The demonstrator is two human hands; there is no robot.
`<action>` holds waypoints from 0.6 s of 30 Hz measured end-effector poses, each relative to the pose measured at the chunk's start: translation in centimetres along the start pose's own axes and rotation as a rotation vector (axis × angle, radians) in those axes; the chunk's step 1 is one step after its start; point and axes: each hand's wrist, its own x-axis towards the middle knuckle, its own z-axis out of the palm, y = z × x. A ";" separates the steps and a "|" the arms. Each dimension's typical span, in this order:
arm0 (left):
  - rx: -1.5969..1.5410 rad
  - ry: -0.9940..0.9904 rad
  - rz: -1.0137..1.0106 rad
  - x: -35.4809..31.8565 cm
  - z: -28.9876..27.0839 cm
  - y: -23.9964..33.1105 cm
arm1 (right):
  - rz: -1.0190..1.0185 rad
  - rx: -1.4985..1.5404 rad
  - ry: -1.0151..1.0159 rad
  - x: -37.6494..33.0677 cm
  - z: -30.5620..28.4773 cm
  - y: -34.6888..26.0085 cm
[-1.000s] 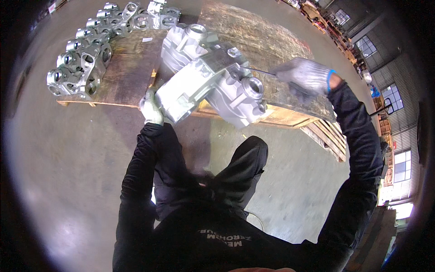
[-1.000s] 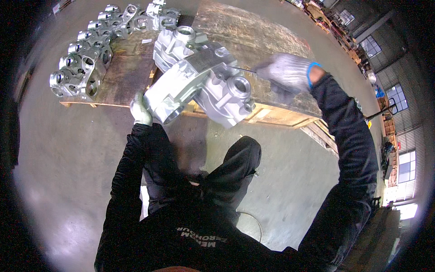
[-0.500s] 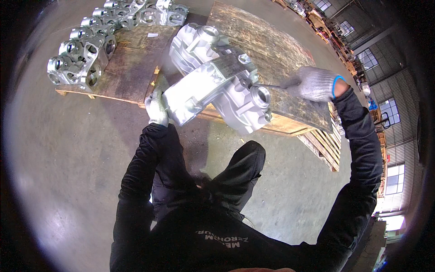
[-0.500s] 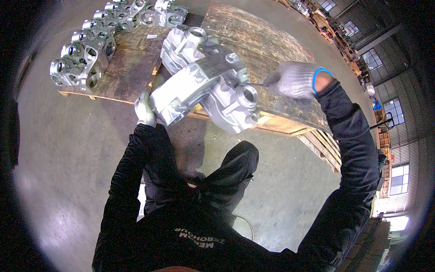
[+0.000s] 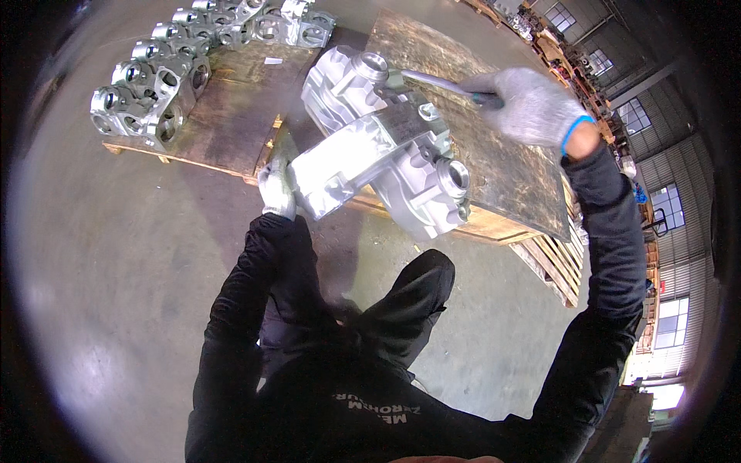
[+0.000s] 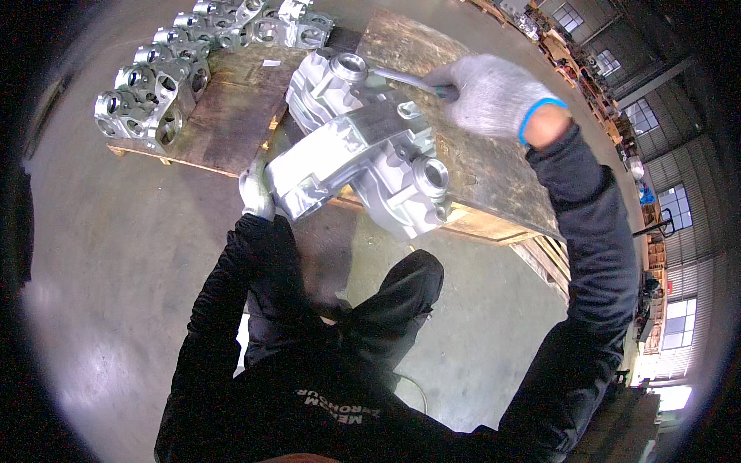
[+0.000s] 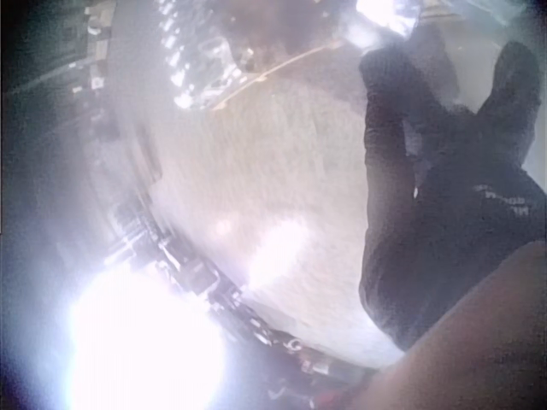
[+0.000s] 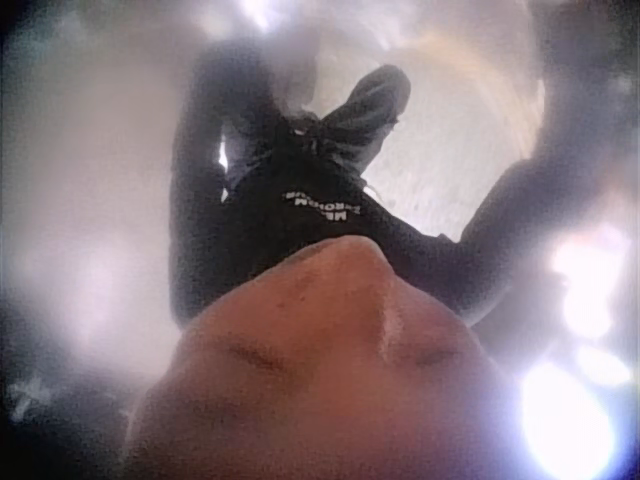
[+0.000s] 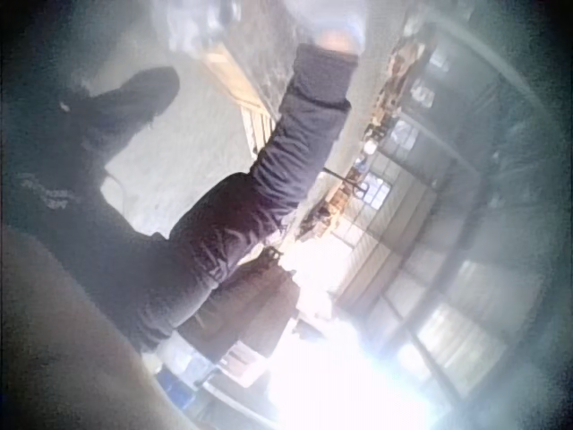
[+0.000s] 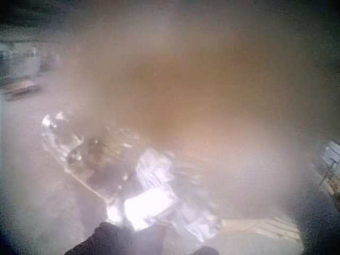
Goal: The person uses a metal file to deburr the edges and surfaces of a large cast metal component on a wooden pallet. They repeatedly reposition the part and file different areas, then place the finished part on a stack of similar components.
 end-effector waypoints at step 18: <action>-0.022 0.046 0.031 -0.5 1.0 0.2 | 0.265 0.657 -0.357 5.1 0.6 3.0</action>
